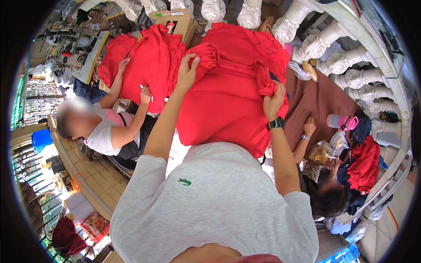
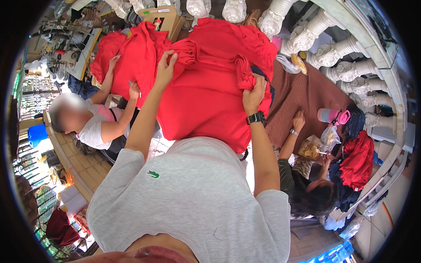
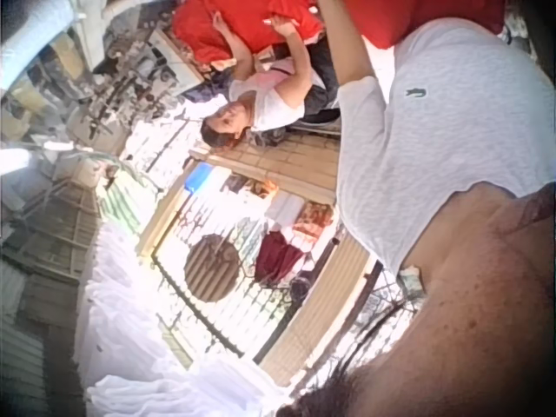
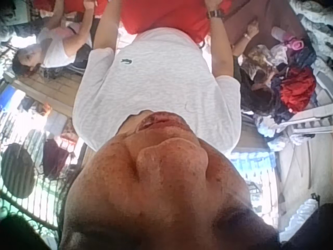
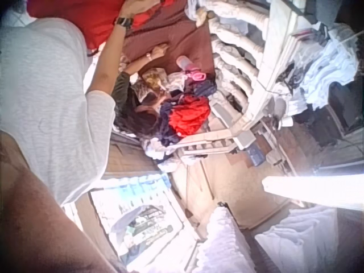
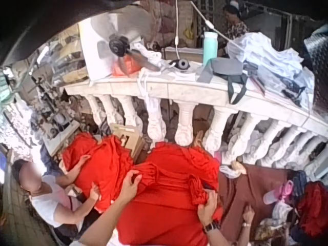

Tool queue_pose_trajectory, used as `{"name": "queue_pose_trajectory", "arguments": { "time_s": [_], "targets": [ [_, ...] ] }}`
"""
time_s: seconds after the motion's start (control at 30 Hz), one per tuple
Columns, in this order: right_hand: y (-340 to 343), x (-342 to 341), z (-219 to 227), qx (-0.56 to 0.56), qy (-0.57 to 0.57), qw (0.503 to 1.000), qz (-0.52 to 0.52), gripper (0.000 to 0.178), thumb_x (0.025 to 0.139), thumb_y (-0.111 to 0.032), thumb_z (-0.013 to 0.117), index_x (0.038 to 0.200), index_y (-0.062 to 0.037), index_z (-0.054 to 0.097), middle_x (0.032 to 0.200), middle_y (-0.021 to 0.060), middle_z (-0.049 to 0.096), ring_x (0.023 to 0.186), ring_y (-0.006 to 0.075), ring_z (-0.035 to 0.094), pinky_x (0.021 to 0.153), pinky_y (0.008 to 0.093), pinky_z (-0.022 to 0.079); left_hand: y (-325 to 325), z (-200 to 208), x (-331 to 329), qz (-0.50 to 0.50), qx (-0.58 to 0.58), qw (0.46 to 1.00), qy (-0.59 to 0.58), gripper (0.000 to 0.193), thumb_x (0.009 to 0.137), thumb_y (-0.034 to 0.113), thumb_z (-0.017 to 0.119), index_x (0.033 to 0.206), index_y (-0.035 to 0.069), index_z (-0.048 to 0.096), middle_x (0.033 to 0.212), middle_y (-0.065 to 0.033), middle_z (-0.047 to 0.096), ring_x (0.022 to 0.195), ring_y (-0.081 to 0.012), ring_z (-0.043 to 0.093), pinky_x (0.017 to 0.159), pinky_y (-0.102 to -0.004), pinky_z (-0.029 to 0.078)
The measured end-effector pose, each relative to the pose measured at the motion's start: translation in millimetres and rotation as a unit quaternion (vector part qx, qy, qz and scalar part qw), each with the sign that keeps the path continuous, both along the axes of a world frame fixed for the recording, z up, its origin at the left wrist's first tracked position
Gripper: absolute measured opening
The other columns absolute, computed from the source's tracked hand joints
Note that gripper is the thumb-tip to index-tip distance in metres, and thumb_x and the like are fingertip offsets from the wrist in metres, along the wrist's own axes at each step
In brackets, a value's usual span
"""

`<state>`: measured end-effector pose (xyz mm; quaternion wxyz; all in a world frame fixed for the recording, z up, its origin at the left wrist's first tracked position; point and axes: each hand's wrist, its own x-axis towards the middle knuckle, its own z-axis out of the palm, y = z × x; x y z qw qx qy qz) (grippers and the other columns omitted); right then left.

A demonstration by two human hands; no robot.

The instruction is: The person folds multiple red shirts on a table, smoothing and aligning each one before stacking them. They briefly write in a notebook and then resume folding the shirts.

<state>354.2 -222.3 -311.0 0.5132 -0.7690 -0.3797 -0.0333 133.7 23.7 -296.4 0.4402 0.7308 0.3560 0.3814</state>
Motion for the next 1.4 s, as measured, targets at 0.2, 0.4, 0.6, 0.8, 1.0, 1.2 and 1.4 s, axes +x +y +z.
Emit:
{"name": "queue_pose_trajectory", "arguments": {
  "time_s": [0.2, 0.4, 0.6, 0.8, 1.0, 1.2, 1.4],
  "targets": [
    [1.4, 1.3, 2.8, -0.007, -0.006, 1.0, -0.012, 0.048, 0.059, 0.01, 0.049, 0.106, -0.0004, 0.058, 0.103, 0.0163, 0.057, 0.108, 0.0404, 0.051, 0.099, 0.0442, 0.039, -34.8, 44.4, 3.5, -0.023, 0.219, 0.964, 0.15, 0.054, 0.075, 0.013, 0.081, 0.118, 0.002, 0.051, 0.116, -0.0152, 0.051, 0.113, -0.0262, 0.05, 0.096, -0.0361, 0.042],
    [-14.5, 83.4, 55.1, 0.096, 0.073, 0.992, 0.021, 0.036, 0.071, 0.013, 0.048, 0.1, 0.0016, 0.067, 0.089, 0.0078, 0.069, 0.083, 0.016, 0.062, 0.077, 0.0312, 0.05, 37.5, 49.4, -28.9, 0.089, 0.16, 0.978, -0.097, 0.046, 0.081, -0.006, 0.067, 0.12, 0.007, 0.045, 0.112, -0.0074, 0.051, 0.094, -0.0138, 0.052, 0.083, -0.0265, 0.045],
    [-27.4, 108.6, 99.6, 0.144, 0.198, 0.96, 0.134, 0.034, 0.079, 0.014, 0.057, 0.111, 0.0067, 0.066, 0.11, 0.0056, 0.068, 0.099, 0.0109, 0.061, 0.089, 0.0276, 0.047, 71.6, 94.8, -71.6, 0.014, -0.029, 0.996, -0.089, 0.062, 0.082, -0.017, 0.05, 0.139, 0.004, 0.038, 0.136, -0.0165, 0.048, 0.123, -0.0272, 0.053, 0.101, -0.0359, 0.045],
    [21.4, 55.1, 74.6, 0.014, -0.016, 0.974, 0.225, 0.057, 0.055, 0.018, 0.046, 0.102, -0.0026, 0.072, 0.105, 0.0113, 0.071, 0.101, 0.0289, 0.065, 0.089, 0.035, 0.049, 97.3, 57.8, 42.2, 0.027, 0.355, 0.898, 0.257, 0.051, 0.072, -0.007, 0.06, 0.122, 0.004, 0.055, 0.113, -0.0203, 0.056, 0.106, -0.0389, 0.054, 0.092, -0.0474, 0.045],
    [18.4, 31.5, 48.8, 0.028, 0.013, 0.987, 0.159, 0.057, 0.054, 0.015, 0.051, 0.103, -0.0038, 0.071, 0.108, 0.0086, 0.069, 0.102, 0.028, 0.063, 0.089, 0.0387, 0.05, 61.9, -39.4, 251.8, -0.501, 0.428, 0.707, 0.258, 0.027, 0.081, 0.002, 0.06, 0.108, 0.006, 0.062, 0.118, -0.0103, 0.058, 0.112, -0.0304, 0.054, 0.094, -0.0411, 0.046],
    [1.1, 9.2, 34.2, 0.011, 0.042, 0.99, 0.132, 0.052, 0.057, 0.013, 0.058, 0.103, -0.0039, 0.072, 0.111, 0.0064, 0.068, 0.106, 0.0283, 0.061, 0.092, 0.0392, 0.049, 72.0, -195.1, 324.6, -0.413, 0.601, 0.598, 0.332, 0.033, 0.087, 0.017, 0.054, 0.118, 0.008, 0.062, 0.135, -0.0059, 0.051, 0.125, -0.026, 0.046, 0.107, -0.0447, 0.036],
    [-1.5, 4.5, 19.1, 0.035, 0.089, 0.99, 0.102, 0.05, 0.057, 0.014, 0.057, 0.103, -0.002, 0.072, 0.112, 0.0066, 0.068, 0.105, 0.028, 0.061, 0.092, 0.0382, 0.049, 70.0, -157.5, 362.6, -0.319, 0.638, 0.617, 0.332, 0.03, 0.081, 0.011, 0.061, 0.111, 0.01, 0.06, 0.117, -0.0088, 0.056, 0.119, -0.0257, 0.048, 0.106, -0.0465, 0.035]
  ]
}}
